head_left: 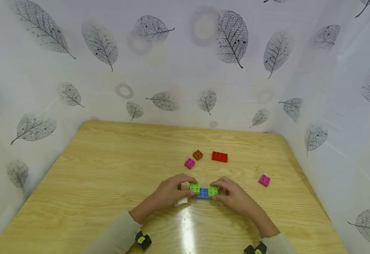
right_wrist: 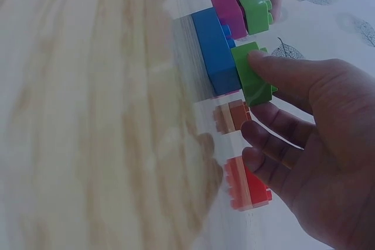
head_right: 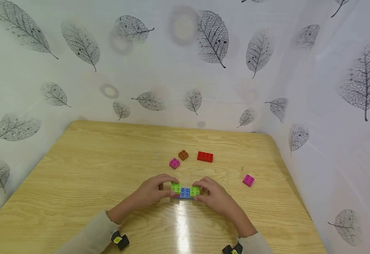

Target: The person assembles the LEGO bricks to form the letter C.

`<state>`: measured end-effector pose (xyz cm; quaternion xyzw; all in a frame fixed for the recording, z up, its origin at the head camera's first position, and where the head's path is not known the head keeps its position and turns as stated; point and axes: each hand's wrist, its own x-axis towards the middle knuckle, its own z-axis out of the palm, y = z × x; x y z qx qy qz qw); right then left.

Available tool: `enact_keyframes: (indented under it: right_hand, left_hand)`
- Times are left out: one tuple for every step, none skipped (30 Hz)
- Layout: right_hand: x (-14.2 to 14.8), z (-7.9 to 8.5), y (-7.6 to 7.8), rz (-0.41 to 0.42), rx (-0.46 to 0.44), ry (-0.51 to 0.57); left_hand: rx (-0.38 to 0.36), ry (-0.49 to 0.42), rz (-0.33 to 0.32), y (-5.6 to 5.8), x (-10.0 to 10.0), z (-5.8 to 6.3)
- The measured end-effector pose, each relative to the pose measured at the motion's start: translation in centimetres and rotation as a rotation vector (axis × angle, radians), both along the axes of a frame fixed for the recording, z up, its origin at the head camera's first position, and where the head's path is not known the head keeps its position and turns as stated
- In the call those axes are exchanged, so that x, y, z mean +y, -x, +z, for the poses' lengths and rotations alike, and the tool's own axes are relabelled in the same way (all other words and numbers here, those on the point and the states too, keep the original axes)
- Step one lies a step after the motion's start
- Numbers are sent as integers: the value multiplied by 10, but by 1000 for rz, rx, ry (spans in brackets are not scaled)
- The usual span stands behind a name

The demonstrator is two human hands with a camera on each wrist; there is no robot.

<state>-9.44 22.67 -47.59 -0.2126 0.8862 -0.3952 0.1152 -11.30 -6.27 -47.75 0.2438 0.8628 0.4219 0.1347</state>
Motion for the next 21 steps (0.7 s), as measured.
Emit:
enact_keyframes:
  right_hand:
    - [0, 0, 0, -2, -1, -1]
    - [0, -1, 0, -3, -1, -2]
    - [0, -1, 1, -3, 0, -3]
    - [0, -1, 1, -4, -1, -2]
    - [0, -1, 1, -5, -1, 0]
    - [0, -1, 1, -5, -1, 1]
    - [0, -1, 1, -4, 0, 2]
    - [0, -1, 1, -2, 2, 3]
    - [0, -1, 1, 0, 4, 4]
    - [0, -1, 1, 1, 5, 6]
    - [-1, -1, 0, 2, 6, 8]
    - [-1, -1, 0, 3, 7, 9]
    - [-1, -1, 0, 4, 7, 10]
    - [-1, 0, 0, 4, 6, 11]
    - [-1, 0, 0, 3, 4, 12]
    - [-1, 0, 0, 1, 3, 11]
    - [-1, 0, 0, 1, 2, 10]
    - [-1, 0, 0, -1, 0, 7]
    - [0, 0, 0, -3, -3, 7]
    - [0, -1, 0, -4, -5, 5]
    - [0, -1, 0, -6, -8, 3]
  left_hand:
    - [-4, 0, 3, 0, 0, 0]
    - [-5, -1, 3, 0, 0, -1]
    - [-9, -4, 3, 0, -1, -2]
    - [-13, -10, 2, 0, -1, -2]
    - [-24, -21, -1, 1, -1, -3]
    - [-37, -36, -5, 1, -1, -3]
    - [-50, -51, -10, 1, -1, -3]
    - [-64, -68, -18, 1, -2, -3]
    - [-77, -86, -24, 2, -2, -3]
    - [-87, -105, -29, 2, -3, -2]
    - [-97, -124, -32, 3, -4, -2]
    - [-99, -138, -31, 5, -5, 0]
    - [-97, -148, -30, 7, -6, 1]
    - [-90, -157, -27, 9, -7, 2]
    - [-82, -162, -21, 11, -9, 4]
    - [-74, -163, -13, 14, -10, 5]
    - [-68, -163, -4, 17, -11, 7]
    - [-59, -157, 5, 21, -12, 7]
    - [-52, -150, 9, 24, -13, 8]
    - [-48, -146, 14, 28, -14, 8]
    - [-41, -137, 22, 32, -15, 8]
